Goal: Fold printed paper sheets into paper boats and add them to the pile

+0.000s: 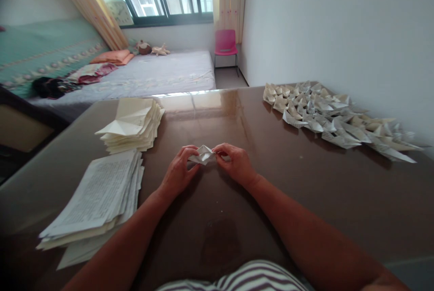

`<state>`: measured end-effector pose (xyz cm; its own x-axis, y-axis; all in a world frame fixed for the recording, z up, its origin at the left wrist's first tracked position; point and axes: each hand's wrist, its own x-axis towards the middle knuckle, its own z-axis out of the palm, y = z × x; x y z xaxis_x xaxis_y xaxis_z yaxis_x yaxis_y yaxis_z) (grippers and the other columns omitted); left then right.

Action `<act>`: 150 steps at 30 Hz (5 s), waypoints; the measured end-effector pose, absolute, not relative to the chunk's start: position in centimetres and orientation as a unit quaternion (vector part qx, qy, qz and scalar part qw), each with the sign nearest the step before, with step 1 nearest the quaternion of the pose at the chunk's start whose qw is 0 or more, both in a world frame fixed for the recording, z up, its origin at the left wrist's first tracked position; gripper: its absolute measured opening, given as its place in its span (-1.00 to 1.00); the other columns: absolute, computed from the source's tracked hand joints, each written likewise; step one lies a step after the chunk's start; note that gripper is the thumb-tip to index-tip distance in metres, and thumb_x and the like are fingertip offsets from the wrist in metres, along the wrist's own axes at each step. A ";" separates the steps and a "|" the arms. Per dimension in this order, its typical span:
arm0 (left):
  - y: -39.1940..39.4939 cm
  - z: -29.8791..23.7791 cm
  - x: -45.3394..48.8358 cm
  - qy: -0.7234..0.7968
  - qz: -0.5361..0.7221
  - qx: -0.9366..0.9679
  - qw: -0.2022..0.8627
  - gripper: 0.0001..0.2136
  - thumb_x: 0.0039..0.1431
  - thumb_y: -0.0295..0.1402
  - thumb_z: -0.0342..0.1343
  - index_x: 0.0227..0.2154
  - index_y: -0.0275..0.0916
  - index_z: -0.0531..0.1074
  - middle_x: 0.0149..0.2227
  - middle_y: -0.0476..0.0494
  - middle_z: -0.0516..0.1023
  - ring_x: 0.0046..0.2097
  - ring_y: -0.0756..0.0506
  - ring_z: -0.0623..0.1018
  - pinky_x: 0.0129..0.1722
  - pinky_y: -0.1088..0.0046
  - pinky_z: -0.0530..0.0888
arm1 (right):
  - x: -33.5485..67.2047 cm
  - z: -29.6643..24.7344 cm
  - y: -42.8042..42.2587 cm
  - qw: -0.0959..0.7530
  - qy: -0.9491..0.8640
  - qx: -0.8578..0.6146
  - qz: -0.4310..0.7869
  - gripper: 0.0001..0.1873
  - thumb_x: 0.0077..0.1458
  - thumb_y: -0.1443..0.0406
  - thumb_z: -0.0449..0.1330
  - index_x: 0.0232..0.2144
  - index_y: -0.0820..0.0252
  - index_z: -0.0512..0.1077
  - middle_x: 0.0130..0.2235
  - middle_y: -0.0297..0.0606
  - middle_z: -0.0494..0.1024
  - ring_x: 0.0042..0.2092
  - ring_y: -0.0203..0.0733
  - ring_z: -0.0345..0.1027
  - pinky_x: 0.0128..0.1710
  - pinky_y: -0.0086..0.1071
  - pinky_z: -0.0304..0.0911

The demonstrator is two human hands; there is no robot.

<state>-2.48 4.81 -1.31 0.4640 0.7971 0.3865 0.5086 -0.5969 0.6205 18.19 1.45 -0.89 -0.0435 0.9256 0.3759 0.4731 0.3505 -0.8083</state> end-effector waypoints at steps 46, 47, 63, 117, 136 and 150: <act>4.5 -1.0 -1.8 0.411 0.384 0.752 0.345 -0.90 0.03 -0.39 0.22 -0.51 -0.24 0.41 -0.37 -0.02 0.57 -0.33 0.00 0.54 -0.28 0.53 0.44 | 18.7 -0.9 2.1 0.419 -0.552 -0.506 0.514 -0.68 -0.15 0.21 0.34 -0.29 0.21 0.48 -0.40 -0.35 0.55 -0.41 -0.31 0.33 -0.39 -0.45 0.19; 4.4 -1.0 -1.7 0.422 0.380 0.741 0.359 -0.89 0.02 -0.37 0.22 -0.48 -0.24 0.40 -0.37 -0.01 0.56 -0.34 0.00 0.53 -0.31 0.53 0.44 | 18.6 -0.9 2.1 0.417 -0.550 -0.510 0.514 -0.68 -0.15 0.21 0.34 -0.29 0.21 0.48 -0.41 -0.36 0.54 -0.42 -0.31 0.32 -0.40 -0.45 0.18; 4.8 -0.9 -1.9 0.452 0.330 0.620 0.551 -0.66 -0.08 -0.16 0.30 -0.30 -0.32 0.55 -0.47 -0.06 0.61 -0.43 -0.02 0.55 -0.40 0.55 0.45 | 19.1 -0.7 2.2 0.397 -0.476 -0.484 0.618 -0.61 -0.17 0.10 0.39 -0.35 0.22 0.43 -0.46 -0.31 0.57 -0.42 -0.28 0.44 -0.40 -0.44 0.34; 4.1 -0.8 -2.6 0.365 0.215 0.885 0.195 -0.88 0.22 -0.39 0.00 -0.30 -0.12 0.45 -0.20 -0.04 0.44 -0.23 -0.02 0.49 -0.21 0.51 0.39 | 19.8 0.8 1.5 0.256 -0.820 -0.487 0.156 -0.79 0.08 0.07 0.24 -0.32 -0.02 0.59 -0.33 -0.25 0.53 -0.21 -0.14 0.28 -0.18 -0.28 0.14; 4.8 -0.4 -3.5 0.278 0.208 0.901 0.260 -0.86 0.19 -0.40 0.03 -0.28 -0.15 0.48 -0.13 -0.05 0.48 -0.15 -0.03 0.50 -0.10 0.51 0.37 | 17.3 3.7 0.9 -0.012 -0.847 -0.530 0.046 -0.86 0.07 0.23 0.24 -0.27 -0.08 0.55 -0.27 -0.38 0.61 -0.16 -0.14 0.33 -0.26 -0.39 0.14; 4.8 -0.9 -2.8 0.291 0.221 0.902 0.229 -0.82 0.25 -0.33 -0.04 -0.31 -0.20 0.47 -0.23 -0.09 0.49 -0.23 -0.05 0.49 -0.18 0.47 0.38 | 16.2 3.1 1.8 -0.048 -0.830 -0.556 0.027 -0.78 0.13 0.25 0.14 -0.19 -0.06 0.53 -0.18 -0.31 0.60 -0.12 -0.15 0.43 -0.20 -0.40 0.18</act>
